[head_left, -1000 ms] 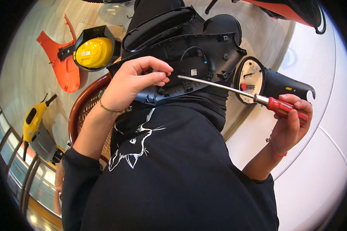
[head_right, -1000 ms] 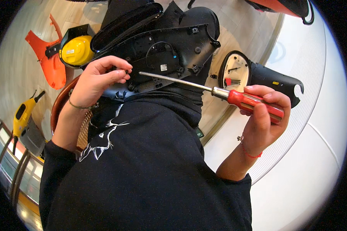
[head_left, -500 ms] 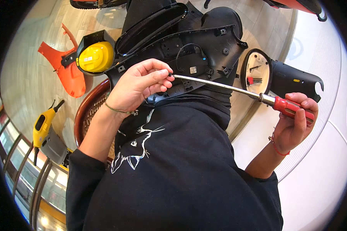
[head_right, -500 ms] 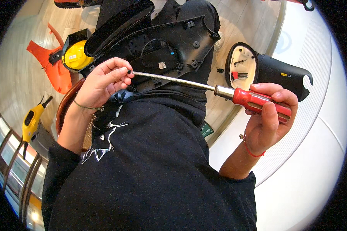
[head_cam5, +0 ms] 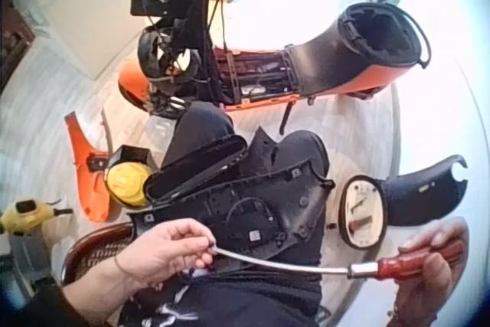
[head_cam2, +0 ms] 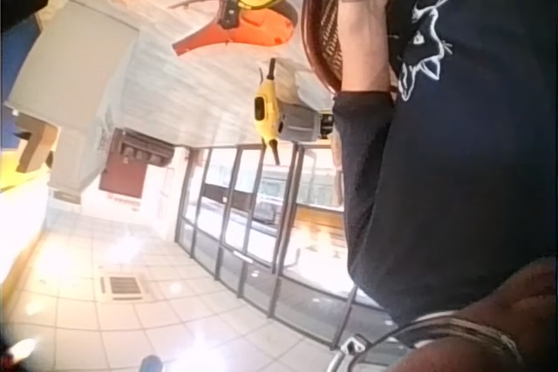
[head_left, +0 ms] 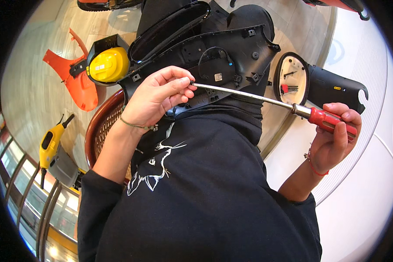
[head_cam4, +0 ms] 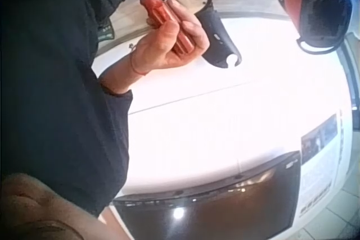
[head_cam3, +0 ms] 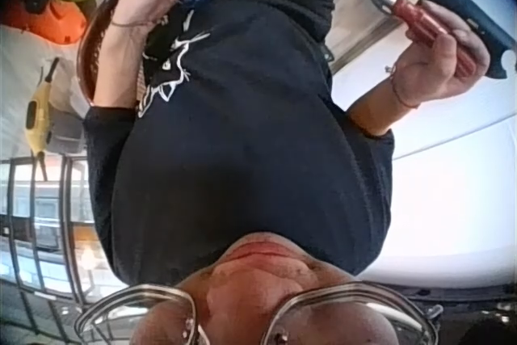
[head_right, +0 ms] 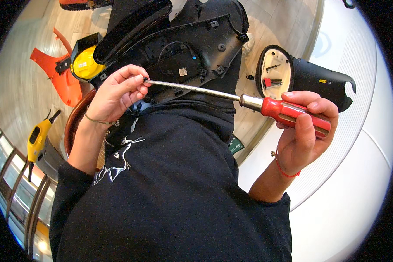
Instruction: Dismantle and inspect the instrument cluster and surrounding panel of a motorcycle using a screwdriver.
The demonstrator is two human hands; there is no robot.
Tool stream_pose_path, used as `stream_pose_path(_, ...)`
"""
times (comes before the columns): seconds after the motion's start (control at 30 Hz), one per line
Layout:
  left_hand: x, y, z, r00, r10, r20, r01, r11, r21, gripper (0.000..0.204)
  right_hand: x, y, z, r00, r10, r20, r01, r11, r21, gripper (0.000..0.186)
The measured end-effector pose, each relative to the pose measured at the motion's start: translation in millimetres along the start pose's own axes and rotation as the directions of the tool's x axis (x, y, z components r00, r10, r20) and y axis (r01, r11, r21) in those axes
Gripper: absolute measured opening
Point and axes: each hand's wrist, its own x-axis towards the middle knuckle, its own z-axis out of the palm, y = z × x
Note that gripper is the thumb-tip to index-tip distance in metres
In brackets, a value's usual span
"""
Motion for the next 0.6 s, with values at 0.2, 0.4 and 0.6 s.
stream_pose_path(0.2,-1.8,-0.9,-1.7,1.000,0.006,0.010,-0.005,1.000,-0.021,0.016,-0.4,-3.0,-1.7,0.994,0.009,0.107,-0.008,1.000,-0.005,0.022)
stream_pose_path(0.4,-5.0,0.5,-1.9,1.000,0.011,0.003,-0.011,1.000,0.028,0.016,-3.3,0.6,-1.6,0.998,0.028,0.060,-0.029,0.999,0.026,0.025)
stream_pose_path(0.6,-3.9,-0.1,-1.2,1.000,0.025,-0.004,-0.025,0.998,0.060,0.016,-1.9,2.7,1.2,0.997,-0.009,0.075,0.011,1.000,-0.019,0.023)
